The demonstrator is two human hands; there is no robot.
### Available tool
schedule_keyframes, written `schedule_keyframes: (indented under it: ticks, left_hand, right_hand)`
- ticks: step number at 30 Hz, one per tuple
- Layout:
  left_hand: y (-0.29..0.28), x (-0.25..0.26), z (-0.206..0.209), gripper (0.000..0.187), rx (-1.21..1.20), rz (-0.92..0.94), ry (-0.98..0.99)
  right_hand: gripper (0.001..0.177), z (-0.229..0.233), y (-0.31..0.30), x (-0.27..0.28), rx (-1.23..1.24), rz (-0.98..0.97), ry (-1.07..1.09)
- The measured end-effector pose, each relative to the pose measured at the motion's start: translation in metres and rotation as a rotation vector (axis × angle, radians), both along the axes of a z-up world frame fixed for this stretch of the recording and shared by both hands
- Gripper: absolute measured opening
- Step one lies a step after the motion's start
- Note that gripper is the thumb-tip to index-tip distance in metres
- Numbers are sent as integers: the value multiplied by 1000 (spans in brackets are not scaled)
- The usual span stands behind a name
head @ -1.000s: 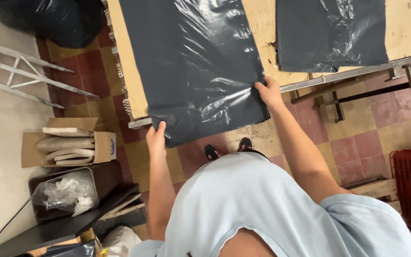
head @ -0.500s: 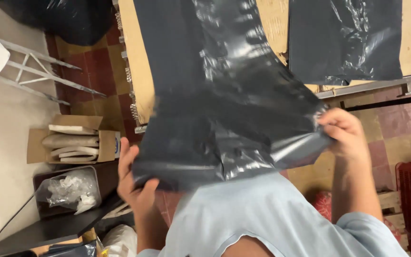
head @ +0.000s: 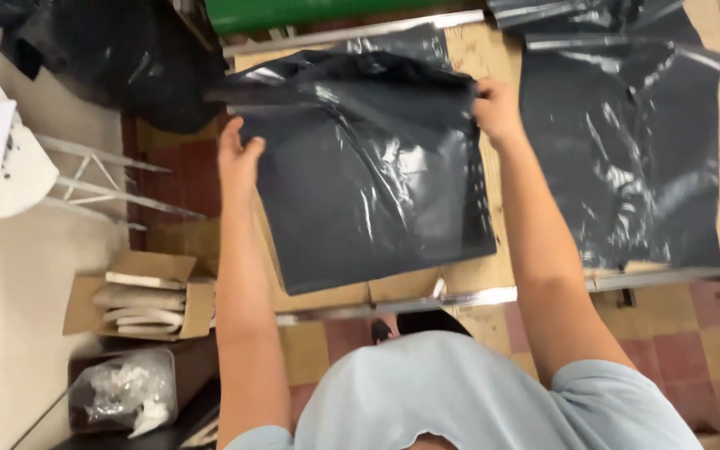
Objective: The person repeatedly folds black plastic sheets on a workbench and places the folded stacks into a white plastic crate. The person handles the sheets one at a time, folds them in half, and accumulates them in the crate.
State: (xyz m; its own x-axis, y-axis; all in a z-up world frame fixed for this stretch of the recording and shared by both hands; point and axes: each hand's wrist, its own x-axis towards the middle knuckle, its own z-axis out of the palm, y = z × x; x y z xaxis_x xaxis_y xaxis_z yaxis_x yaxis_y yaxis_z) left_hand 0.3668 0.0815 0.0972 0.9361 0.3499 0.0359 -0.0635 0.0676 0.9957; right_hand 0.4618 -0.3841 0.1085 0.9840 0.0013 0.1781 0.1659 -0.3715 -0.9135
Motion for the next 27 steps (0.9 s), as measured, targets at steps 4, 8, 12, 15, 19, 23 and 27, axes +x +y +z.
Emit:
schedule_keyframes:
  ticks: [4, 8, 12, 15, 19, 23, 27]
  left_hand:
    - [-29, 47, 5, 71, 371, 21, 449]
    - [-52, 51, 38, 49, 711, 5, 818]
    - [-76, 47, 16, 82, 1168, 51, 727]
    - [-127, 43, 26, 31, 1326, 59, -73]
    - [-169, 15, -19, 38, 1308, -392, -200]
    - [-173, 12, -34, 42, 1208, -446, -75]
    - [-151, 23, -62, 34, 914, -456, -113]
  right_hand:
    - [31, -83, 14, 80, -163, 13, 373]
    - [40, -100, 13, 97, -686, 70, 491]
    - [40, -56, 29, 109, -793, -51, 178]
    - [82, -36, 45, 147, -774, 191, -166]
    - [109, -48, 74, 170, -997, 320, 292]
    - [57, -56, 83, 163, -767, 241, 329]
    - [14, -56, 74, 121, -870, 161, -165]
